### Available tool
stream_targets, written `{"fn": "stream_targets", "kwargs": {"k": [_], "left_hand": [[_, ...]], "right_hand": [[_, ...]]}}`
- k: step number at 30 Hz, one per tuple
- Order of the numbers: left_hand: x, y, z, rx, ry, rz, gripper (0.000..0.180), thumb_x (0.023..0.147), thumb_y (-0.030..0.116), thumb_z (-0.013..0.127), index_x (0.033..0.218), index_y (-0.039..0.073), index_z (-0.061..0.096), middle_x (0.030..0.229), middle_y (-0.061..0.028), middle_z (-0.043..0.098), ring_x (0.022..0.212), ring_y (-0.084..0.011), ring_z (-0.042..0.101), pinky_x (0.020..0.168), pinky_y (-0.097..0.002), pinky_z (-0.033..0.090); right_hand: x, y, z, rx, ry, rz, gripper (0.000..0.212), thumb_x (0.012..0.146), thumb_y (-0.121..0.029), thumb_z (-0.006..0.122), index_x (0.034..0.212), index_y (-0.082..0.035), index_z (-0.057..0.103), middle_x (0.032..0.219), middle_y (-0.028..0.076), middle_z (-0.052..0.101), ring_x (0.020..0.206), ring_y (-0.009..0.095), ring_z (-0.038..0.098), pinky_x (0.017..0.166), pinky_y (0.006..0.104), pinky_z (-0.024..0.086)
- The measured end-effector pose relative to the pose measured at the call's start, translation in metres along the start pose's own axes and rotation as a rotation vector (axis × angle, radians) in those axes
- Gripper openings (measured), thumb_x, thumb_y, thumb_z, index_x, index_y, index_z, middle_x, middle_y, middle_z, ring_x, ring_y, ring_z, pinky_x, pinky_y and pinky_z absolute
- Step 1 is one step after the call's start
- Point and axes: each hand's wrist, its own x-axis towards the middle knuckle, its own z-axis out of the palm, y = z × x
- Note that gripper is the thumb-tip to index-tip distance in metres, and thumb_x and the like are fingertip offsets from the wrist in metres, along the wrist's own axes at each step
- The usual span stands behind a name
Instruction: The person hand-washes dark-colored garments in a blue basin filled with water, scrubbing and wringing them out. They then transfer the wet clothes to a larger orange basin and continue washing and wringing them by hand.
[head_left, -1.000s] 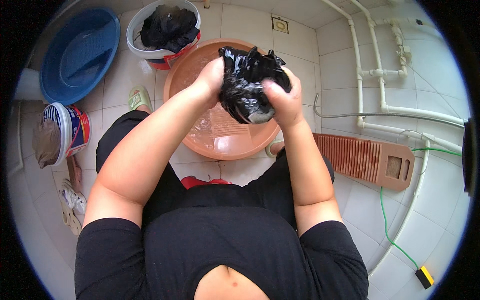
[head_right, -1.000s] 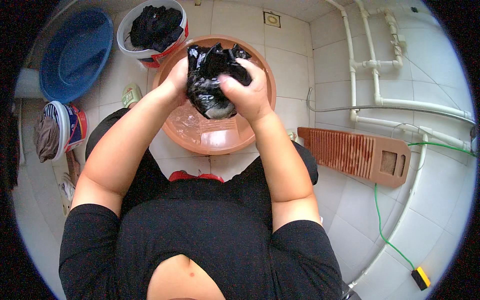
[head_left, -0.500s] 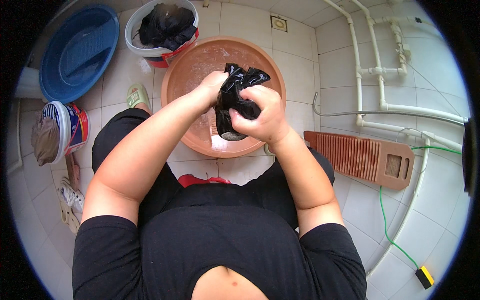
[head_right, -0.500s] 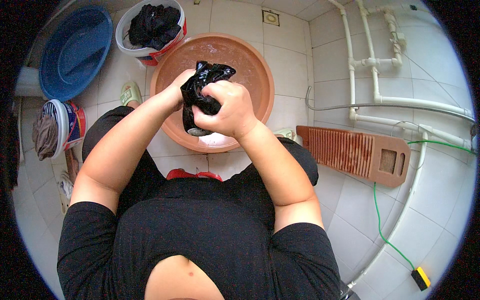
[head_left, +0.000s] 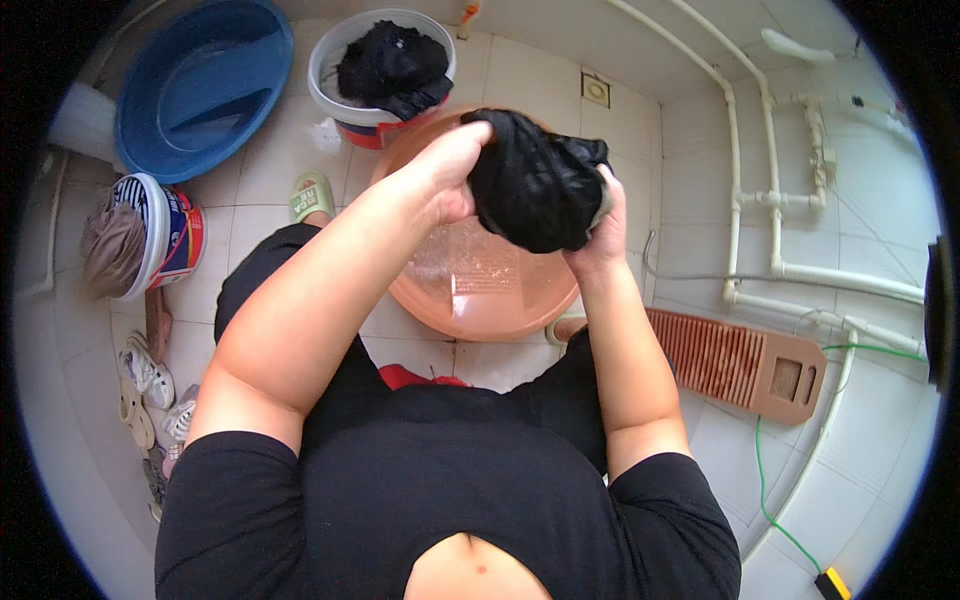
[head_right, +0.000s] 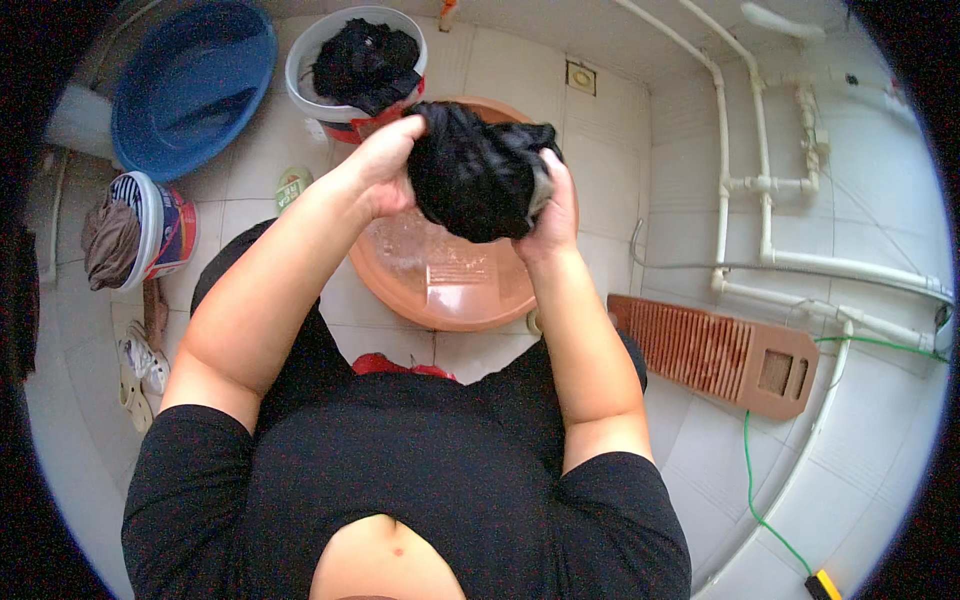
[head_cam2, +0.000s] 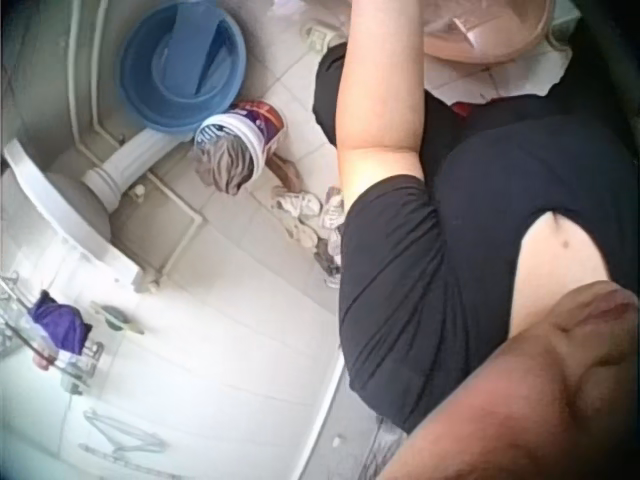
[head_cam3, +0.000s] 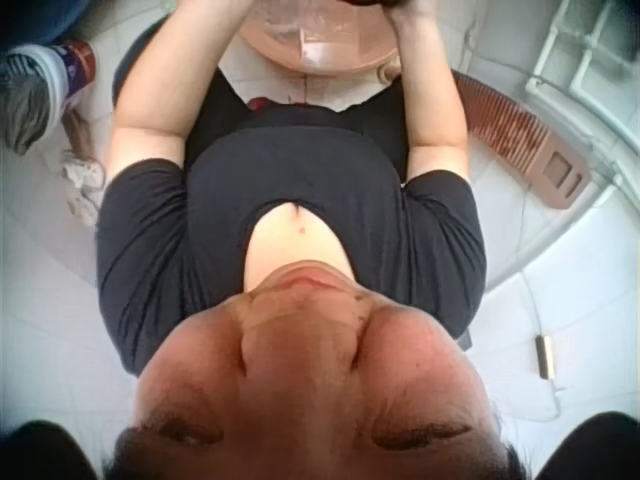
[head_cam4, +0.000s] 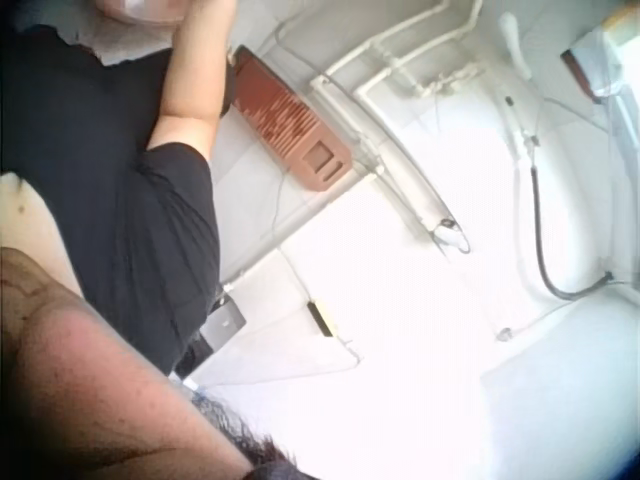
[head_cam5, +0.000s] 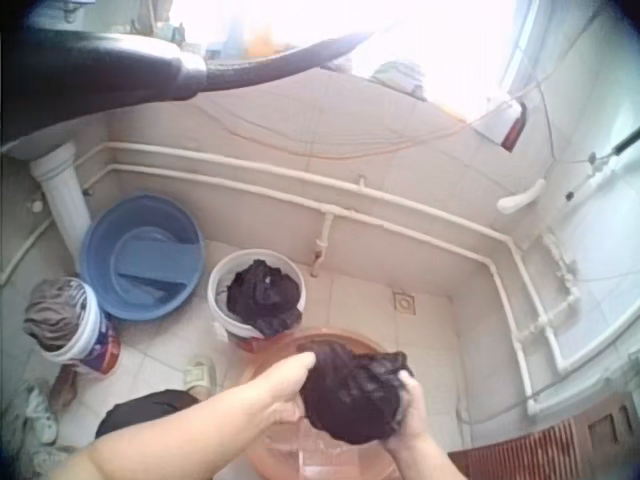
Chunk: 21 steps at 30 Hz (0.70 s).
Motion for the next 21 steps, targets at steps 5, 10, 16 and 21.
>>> {"fn": "stream_targets", "kwargs": {"k": [5,10,16,21], "left_hand": [[-0.033,0.062,-0.001,0.104,-0.322,0.403,0.039,0.087,0.030,0.043,0.117,0.006,0.047,0.110,-0.0087,0.057,0.102,-0.0224,0.054,0.089,-0.0371,0.042],[-0.054,0.101,-0.016,0.338,0.486,0.886,0.057,0.084,0.037,0.049,0.131,0.008,0.034,0.132,-0.0145,0.037,0.123,-0.0279,0.031,0.098,-0.0478,0.024],[-0.059,0.114,-0.026,0.061,0.513,0.830,0.050,0.085,0.032,0.048,0.125,0.005,0.038,0.127,-0.0133,0.040,0.120,-0.0277,0.032,0.096,-0.0455,0.027],[-0.060,0.117,-0.040,-0.006,0.502,0.764,0.036,0.085,0.030,0.047,0.112,0.007,0.048,0.114,-0.0093,0.049,0.105,-0.0230,0.043,0.088,-0.0388,0.035]], "right_hand": [[0.041,-0.011,0.055,0.134,-0.234,-0.038,0.052,0.088,-0.042,0.030,0.125,-0.008,0.043,0.126,0.010,0.046,0.116,0.027,0.045,0.098,0.0431,0.035],[0.142,0.003,0.117,0.084,-0.207,-0.015,0.057,0.085,-0.051,0.039,0.123,-0.010,0.044,0.128,0.011,0.044,0.114,0.029,0.045,0.097,0.0470,0.036],[0.263,0.102,-0.014,-1.465,0.269,-0.220,0.067,0.082,-0.044,0.049,0.129,0.002,0.035,0.121,0.022,0.048,0.109,0.035,0.049,0.082,0.0428,0.046],[0.165,0.161,-0.014,-1.787,-0.044,-0.400,0.057,0.077,-0.029,0.058,0.125,-0.004,0.042,0.133,0.022,0.033,0.122,0.035,0.033,0.101,0.0379,0.030]]}}
